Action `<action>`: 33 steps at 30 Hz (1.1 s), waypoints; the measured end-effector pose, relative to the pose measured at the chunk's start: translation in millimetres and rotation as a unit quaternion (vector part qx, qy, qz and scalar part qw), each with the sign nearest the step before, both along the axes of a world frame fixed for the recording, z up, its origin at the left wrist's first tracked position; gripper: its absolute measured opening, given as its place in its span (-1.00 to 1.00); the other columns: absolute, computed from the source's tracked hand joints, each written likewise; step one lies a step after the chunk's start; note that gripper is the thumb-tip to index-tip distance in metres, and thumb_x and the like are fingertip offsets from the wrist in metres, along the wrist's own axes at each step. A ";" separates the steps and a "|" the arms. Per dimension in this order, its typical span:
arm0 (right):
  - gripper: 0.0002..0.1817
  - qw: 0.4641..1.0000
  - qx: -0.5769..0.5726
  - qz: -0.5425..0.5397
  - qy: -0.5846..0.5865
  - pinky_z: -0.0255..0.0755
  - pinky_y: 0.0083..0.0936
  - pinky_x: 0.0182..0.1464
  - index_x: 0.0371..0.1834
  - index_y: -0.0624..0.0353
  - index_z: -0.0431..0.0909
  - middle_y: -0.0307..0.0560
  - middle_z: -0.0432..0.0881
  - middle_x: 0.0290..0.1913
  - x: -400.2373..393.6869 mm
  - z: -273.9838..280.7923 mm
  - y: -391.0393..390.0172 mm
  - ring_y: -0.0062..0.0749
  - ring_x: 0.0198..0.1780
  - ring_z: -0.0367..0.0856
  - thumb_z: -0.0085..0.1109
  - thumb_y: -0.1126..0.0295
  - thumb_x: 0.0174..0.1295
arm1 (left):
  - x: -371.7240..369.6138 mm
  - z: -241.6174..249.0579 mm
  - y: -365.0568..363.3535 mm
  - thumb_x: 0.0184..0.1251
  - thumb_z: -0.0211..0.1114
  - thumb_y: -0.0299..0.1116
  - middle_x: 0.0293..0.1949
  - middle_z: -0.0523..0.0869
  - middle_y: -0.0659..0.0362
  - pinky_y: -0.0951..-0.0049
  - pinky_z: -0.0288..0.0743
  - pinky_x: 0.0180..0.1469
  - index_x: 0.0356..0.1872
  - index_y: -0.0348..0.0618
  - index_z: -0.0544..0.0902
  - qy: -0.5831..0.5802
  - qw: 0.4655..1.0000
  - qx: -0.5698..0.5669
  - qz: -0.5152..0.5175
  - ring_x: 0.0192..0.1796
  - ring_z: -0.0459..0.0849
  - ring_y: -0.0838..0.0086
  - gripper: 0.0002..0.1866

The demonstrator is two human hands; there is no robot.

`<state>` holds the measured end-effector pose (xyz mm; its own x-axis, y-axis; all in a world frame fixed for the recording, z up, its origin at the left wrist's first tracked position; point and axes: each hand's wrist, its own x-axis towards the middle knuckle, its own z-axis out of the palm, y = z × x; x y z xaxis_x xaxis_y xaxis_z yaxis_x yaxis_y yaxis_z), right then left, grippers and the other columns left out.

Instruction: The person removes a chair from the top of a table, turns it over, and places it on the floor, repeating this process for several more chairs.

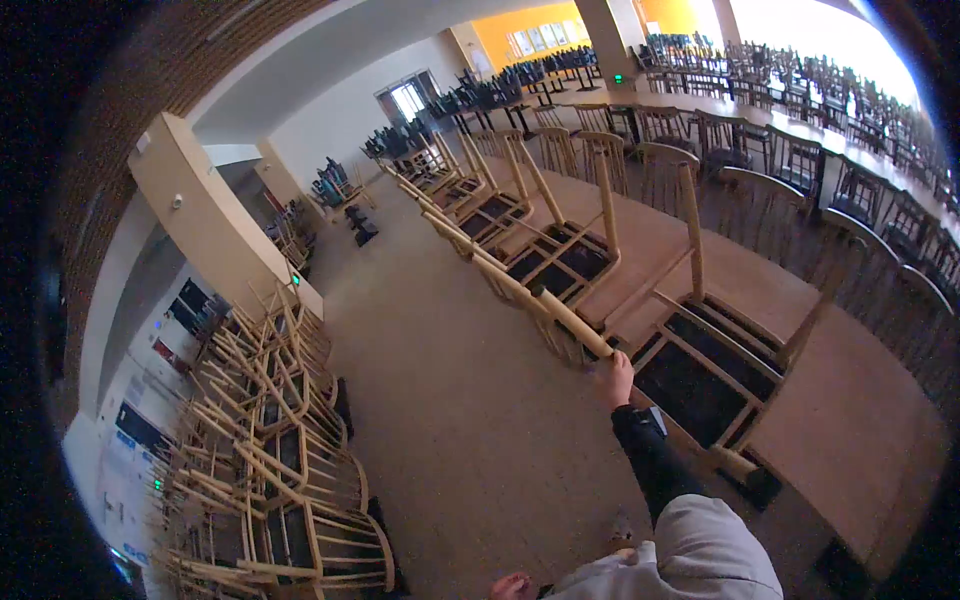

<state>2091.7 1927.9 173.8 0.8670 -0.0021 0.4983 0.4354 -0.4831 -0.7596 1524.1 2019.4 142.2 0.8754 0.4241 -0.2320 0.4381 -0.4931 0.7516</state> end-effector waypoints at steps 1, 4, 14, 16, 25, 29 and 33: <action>-0.24 1.000 -0.001 -0.001 0.005 0.28 -0.33 0.15 0.10 0.25 0.30 0.12 0.40 0.03 2.5 7.9 4.8 -0.02 0.08 0.38 0.47 0.28 -0.22 | 13.6 9.0 0.6 0.31 0.07 -0.15 0.16 0.44 0.07 0.20 0.15 0.29 -0.11 -0.12 0.60 0.071 0.994 -0.030 0.071 0.25 0.32 0.25 -0.69; -0.46 0.993 0.099 0.029 0.065 0.36 -0.33 0.02 -0.01 0.20 0.39 0.04 0.48 -0.10 30.3 -7.6 18.9 -0.08 -0.03 0.46 0.33 0.29 -0.10 | 49.6 24.7 4.5 0.29 0.09 -0.11 0.22 0.37 0.08 0.21 0.06 0.35 0.00 -0.06 0.56 0.059 0.980 -0.115 0.149 0.31 0.24 0.23 -0.64; -0.77 0.993 0.094 0.019 0.076 0.39 -0.59 -0.39 -0.37 0.29 0.49 -0.29 0.51 -0.48 33.4 53.0 -15.0 -0.65 -0.44 0.44 0.23 0.33 0.11 | 107.0 46.1 34.6 0.33 0.03 -0.15 0.04 0.53 0.00 0.21 0.31 0.15 -0.15 -0.12 0.58 0.096 0.961 -0.257 -0.015 0.14 0.43 0.19 -0.70; -0.79 0.986 0.153 0.021 0.058 0.33 -0.65 -0.43 -0.43 0.26 0.49 -0.35 0.48 -0.53 11.6 107.7 -31.7 -0.75 -0.43 0.35 0.33 0.39 0.04 | 113.2 41.6 33.4 0.35 -0.02 -0.20 -0.05 0.59 -0.01 0.24 0.40 0.03 -0.14 -0.16 0.56 -0.002 0.979 0.167 -0.120 0.01 0.53 0.17 -0.70; -0.84 0.914 0.398 0.041 0.067 0.36 -0.53 -0.34 -0.52 0.17 0.41 -0.27 0.45 -0.55 -65.0 235.6 -141.3 -0.58 -0.45 0.44 0.25 0.52 0.02 | 240.7 -103.8 103.9 0.06 0.37 -0.36 -0.30 0.58 0.24 0.60 0.39 -0.40 -0.20 -0.12 0.43 -0.084 0.960 -0.205 -0.171 -0.30 0.56 0.54 -0.67; -0.86 0.823 0.561 0.085 0.014 0.34 -0.35 -0.24 -0.46 0.08 0.33 -0.30 0.32 -0.60 -119.5 285.0 -195.0 -0.48 -0.47 0.37 0.12 0.50 0.08 | 295.4 -64.7 91.1 0.08 0.37 -0.34 -0.16 0.54 0.25 0.56 0.43 -0.31 -0.09 -0.13 0.42 0.010 0.909 -0.416 -0.008 -0.16 0.53 0.54 -0.61; -0.88 0.811 0.577 0.094 -0.028 0.27 -0.42 -0.34 -0.40 0.01 0.32 -0.31 0.24 -0.66 -192.6 315.4 -220.8 -0.50 -0.54 0.30 0.08 0.43 0.12 | 301.2 -16.9 94.9 0.12 0.34 -0.32 -0.02 0.51 0.19 0.38 0.47 -0.04 0.07 -0.12 0.42 0.138 0.822 -0.551 -0.036 -0.05 0.51 0.49 -0.52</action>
